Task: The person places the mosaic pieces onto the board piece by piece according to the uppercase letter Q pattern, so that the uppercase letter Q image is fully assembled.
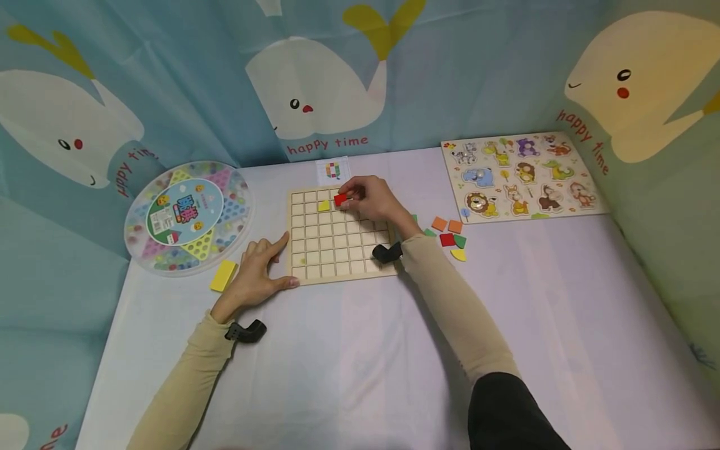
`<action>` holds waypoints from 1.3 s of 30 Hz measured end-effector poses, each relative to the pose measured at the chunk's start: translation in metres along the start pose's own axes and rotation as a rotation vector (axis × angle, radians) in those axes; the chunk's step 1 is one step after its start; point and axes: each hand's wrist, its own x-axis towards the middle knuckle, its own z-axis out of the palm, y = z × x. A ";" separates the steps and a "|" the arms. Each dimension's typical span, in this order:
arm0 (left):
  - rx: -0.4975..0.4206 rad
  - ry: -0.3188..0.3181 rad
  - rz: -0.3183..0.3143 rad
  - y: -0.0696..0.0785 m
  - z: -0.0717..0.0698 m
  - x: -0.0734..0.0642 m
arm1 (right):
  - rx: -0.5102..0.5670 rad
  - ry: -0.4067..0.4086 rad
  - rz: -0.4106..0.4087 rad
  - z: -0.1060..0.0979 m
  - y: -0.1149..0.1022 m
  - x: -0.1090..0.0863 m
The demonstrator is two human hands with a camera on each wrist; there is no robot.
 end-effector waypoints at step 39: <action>-0.003 0.002 -0.019 0.001 0.001 -0.001 | -0.111 0.012 -0.021 0.011 -0.002 0.004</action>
